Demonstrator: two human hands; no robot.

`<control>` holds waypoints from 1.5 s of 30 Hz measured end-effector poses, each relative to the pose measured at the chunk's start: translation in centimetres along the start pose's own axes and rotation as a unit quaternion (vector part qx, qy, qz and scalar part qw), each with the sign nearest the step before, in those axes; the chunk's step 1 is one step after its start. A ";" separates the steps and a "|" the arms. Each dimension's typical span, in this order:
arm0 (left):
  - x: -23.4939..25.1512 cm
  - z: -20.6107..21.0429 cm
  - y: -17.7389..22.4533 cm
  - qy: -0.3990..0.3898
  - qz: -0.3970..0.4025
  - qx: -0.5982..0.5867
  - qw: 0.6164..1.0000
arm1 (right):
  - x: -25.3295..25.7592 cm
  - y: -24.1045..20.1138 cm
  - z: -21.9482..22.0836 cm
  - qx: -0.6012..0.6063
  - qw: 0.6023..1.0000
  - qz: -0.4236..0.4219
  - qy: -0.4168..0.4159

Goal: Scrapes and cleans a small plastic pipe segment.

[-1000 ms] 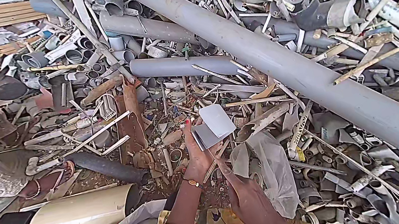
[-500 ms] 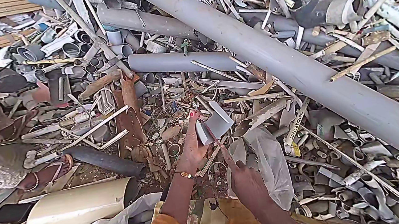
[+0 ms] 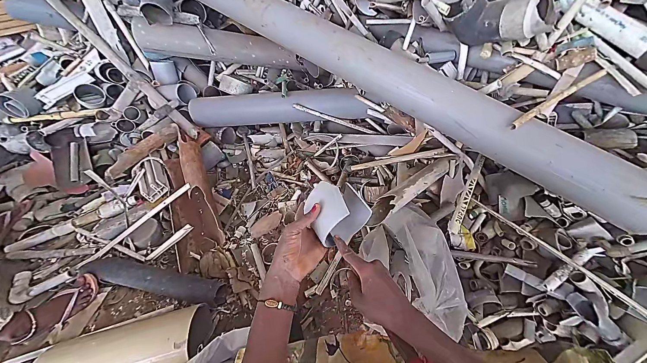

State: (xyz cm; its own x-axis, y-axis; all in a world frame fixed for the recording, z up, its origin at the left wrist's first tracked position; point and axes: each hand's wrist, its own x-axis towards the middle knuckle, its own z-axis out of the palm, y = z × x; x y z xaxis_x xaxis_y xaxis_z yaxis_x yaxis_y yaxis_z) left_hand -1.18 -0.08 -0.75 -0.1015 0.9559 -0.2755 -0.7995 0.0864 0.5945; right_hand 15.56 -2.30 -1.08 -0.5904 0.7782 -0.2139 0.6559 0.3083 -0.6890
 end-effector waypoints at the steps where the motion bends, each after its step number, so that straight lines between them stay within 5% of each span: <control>1: -0.1 -0.1 -0.1 -0.015 0.007 -0.015 1.000 | -0.3 -0.2 0.1 0.078 0.996 -0.032 0.023; 4: -0.7 0.2 -0.1 -0.016 0.043 -0.030 0.998 | -2.2 -1.2 1.1 0.274 0.955 -0.110 0.038; 6: -0.7 0.2 0.5 0.019 0.038 0.007 0.999 | -2.4 -1.0 1.1 0.164 0.979 -0.116 0.037; 9: -0.2 0.0 1.2 0.103 -0.020 0.061 0.993 | -0.5 -0.1 0.2 -0.049 0.997 0.001 -0.057; 12: -0.7 -0.4 1.4 0.135 -0.026 0.076 0.988 | -0.1 -0.2 1.0 0.041 0.998 -0.030 -0.031; 15: -0.9 -0.7 1.5 0.102 0.012 0.058 0.993 | -2.0 -1.3 2.1 0.151 0.984 -0.100 0.008; 20: -0.9 -0.9 1.1 0.065 0.011 0.058 0.996 | -0.1 -0.9 1.4 -0.087 0.995 0.015 -0.043; 25: -0.5 -0.7 1.3 0.071 0.072 0.036 0.994 | -3.2 -3.4 2.4 0.019 0.998 -0.061 0.009; 30: -0.3 -1.0 0.9 0.049 0.100 0.023 0.994 | -1.6 -2.3 1.0 -0.086 0.995 0.030 -0.033; 35: -0.7 -1.0 1.5 -0.006 0.154 -0.056 0.986 | -3.7 -2.8 2.1 -0.013 0.991 -0.118 0.056; 39: -1.0 -1.0 0.9 -0.028 0.109 -0.080 0.990 | -2.4 -2.4 0.2 -0.079 0.997 -0.021 -0.005; 45: -0.7 -0.4 0.0 -0.028 0.126 -0.083 0.988 | -3.7 -3.7 0.5 -0.109 0.994 0.008 -0.016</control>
State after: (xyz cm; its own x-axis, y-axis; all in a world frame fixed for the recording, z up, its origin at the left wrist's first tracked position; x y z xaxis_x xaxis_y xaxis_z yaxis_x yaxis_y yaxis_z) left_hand -1.32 -0.82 -0.85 -0.2805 0.9557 -0.0898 -0.8400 -0.1991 0.5048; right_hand 15.09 -6.62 1.89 -0.5922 0.7669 -0.2473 0.7493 0.4112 -0.5191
